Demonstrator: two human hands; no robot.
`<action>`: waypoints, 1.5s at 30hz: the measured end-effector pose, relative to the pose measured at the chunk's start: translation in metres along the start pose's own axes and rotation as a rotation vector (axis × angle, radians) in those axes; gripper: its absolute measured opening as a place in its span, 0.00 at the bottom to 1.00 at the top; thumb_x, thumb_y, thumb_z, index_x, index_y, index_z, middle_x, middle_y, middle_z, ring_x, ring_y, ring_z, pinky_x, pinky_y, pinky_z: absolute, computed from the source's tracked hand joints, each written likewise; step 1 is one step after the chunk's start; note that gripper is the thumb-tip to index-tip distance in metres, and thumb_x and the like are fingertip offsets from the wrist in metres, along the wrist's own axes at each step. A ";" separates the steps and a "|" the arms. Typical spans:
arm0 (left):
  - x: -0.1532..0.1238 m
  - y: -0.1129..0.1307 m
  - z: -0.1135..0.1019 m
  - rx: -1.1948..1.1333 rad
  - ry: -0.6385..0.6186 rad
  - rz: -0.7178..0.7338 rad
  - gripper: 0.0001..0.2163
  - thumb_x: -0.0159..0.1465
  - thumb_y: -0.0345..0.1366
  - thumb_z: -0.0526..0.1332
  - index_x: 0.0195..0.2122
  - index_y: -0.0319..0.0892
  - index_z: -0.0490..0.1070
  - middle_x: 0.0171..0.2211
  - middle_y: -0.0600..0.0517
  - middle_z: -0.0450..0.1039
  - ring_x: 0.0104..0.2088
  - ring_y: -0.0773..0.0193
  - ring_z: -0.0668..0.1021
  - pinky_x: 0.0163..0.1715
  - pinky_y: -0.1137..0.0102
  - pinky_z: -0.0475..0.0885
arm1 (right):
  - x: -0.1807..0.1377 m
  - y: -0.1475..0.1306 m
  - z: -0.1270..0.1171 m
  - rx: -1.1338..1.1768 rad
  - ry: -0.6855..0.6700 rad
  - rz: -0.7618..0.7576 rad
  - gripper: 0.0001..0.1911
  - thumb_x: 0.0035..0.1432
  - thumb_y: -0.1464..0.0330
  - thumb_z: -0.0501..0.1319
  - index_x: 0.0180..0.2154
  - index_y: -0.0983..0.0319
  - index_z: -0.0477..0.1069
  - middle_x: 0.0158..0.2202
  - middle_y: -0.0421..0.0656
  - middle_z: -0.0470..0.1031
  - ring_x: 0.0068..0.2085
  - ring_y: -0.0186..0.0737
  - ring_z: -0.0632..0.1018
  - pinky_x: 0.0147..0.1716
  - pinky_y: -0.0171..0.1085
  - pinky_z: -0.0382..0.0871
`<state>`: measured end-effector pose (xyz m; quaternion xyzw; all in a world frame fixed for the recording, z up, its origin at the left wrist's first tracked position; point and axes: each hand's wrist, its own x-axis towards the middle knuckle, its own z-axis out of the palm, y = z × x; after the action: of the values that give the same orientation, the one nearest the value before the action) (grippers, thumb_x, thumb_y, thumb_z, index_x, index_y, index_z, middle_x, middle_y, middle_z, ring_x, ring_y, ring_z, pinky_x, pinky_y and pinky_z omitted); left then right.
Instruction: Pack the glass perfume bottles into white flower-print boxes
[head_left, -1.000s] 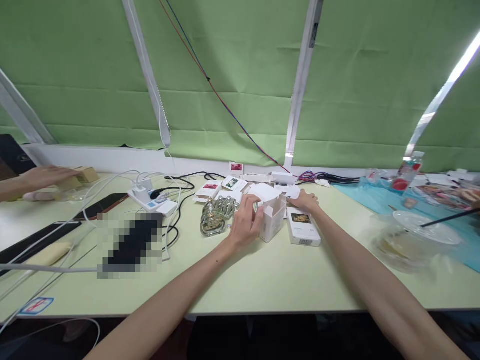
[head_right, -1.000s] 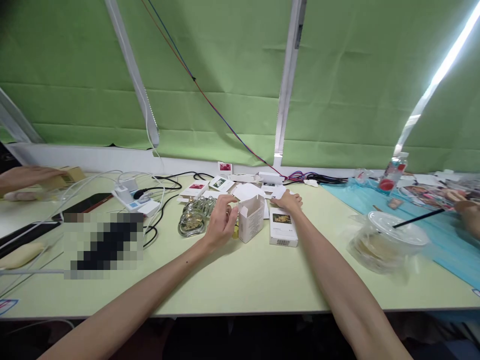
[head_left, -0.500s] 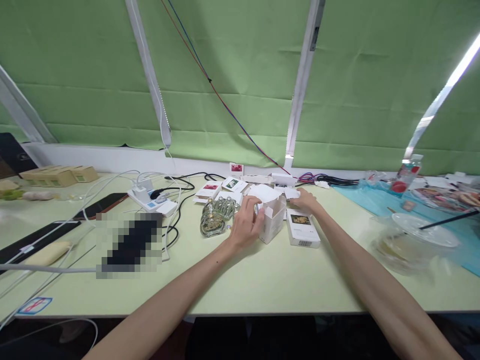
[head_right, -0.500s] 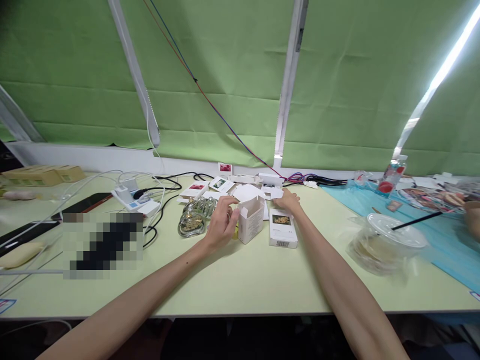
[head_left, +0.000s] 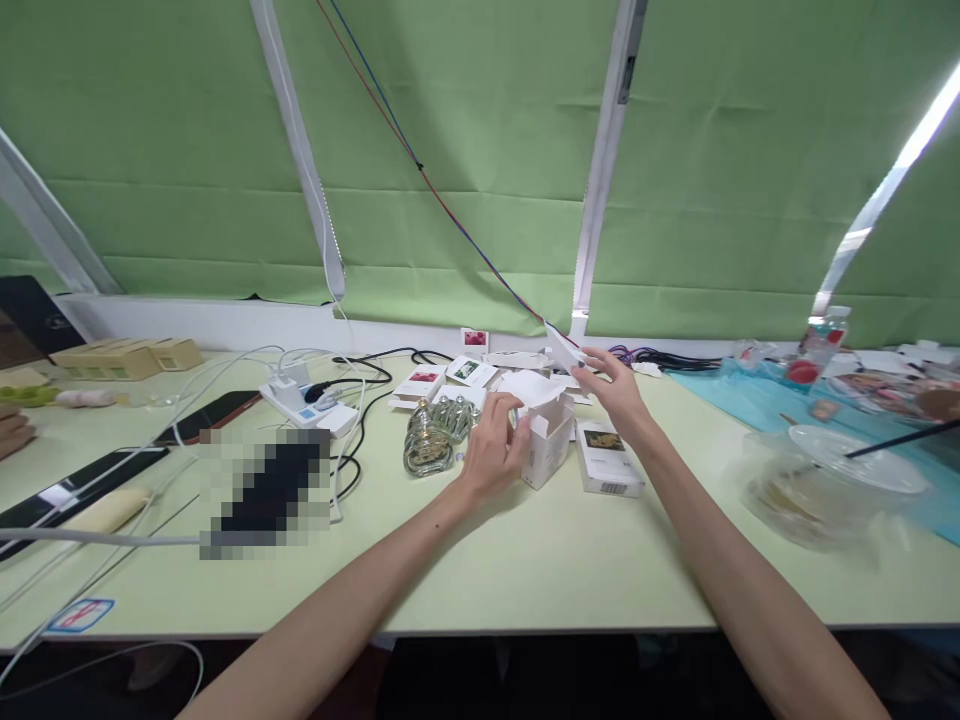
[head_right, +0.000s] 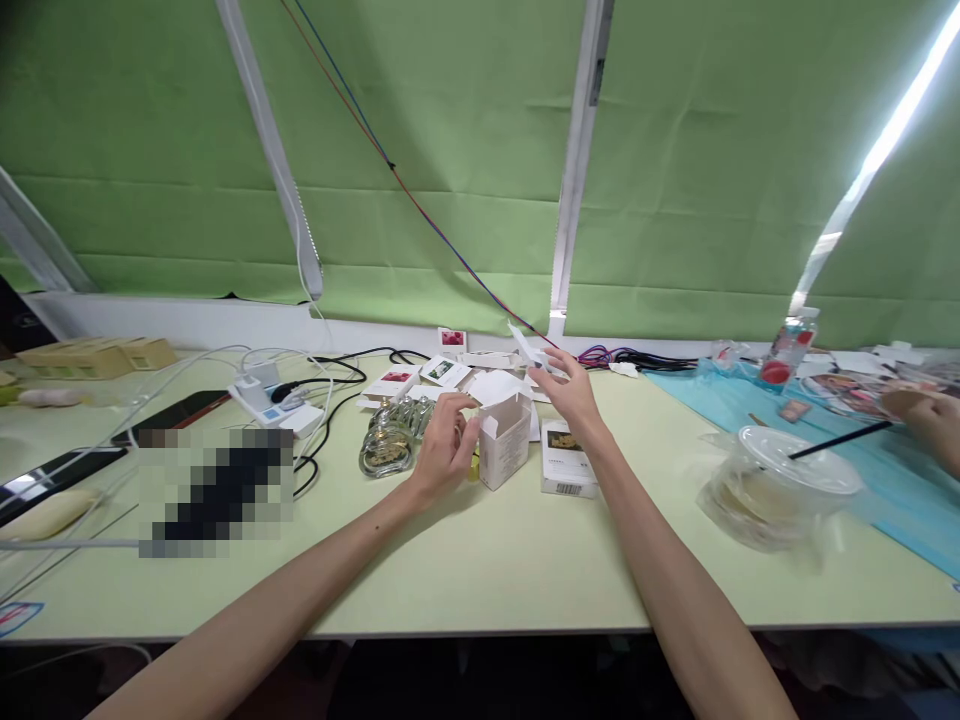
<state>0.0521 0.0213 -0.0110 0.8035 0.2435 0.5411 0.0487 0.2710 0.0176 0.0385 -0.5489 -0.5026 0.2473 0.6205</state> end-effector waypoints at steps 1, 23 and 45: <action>0.001 0.000 0.000 -0.001 0.007 0.004 0.05 0.72 0.37 0.51 0.46 0.44 0.62 0.44 0.49 0.67 0.25 0.71 0.67 0.27 0.71 0.66 | -0.003 -0.004 0.001 0.070 -0.017 -0.034 0.33 0.46 0.53 0.71 0.53 0.57 0.72 0.58 0.53 0.72 0.52 0.51 0.78 0.48 0.48 0.75; 0.014 0.002 -0.013 -0.204 0.141 -0.277 0.20 0.73 0.52 0.47 0.44 0.42 0.70 0.35 0.49 0.74 0.36 0.61 0.75 0.36 0.67 0.69 | -0.053 -0.034 0.023 -0.272 -0.197 -0.806 0.24 0.57 0.65 0.65 0.56 0.55 0.70 0.59 0.49 0.73 0.62 0.50 0.72 0.62 0.53 0.66; 0.012 -0.011 -0.006 -0.361 0.171 -0.312 0.27 0.65 0.61 0.52 0.57 0.46 0.64 0.54 0.43 0.72 0.50 0.53 0.76 0.47 0.60 0.74 | -0.059 -0.034 0.023 -0.261 -0.301 -0.862 0.31 0.56 0.67 0.67 0.61 0.53 0.66 0.65 0.49 0.67 0.65 0.50 0.69 0.64 0.53 0.63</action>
<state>0.0467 0.0349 -0.0018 0.6858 0.2673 0.6277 0.2535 0.2201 -0.0324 0.0466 -0.3219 -0.7958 -0.0210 0.5125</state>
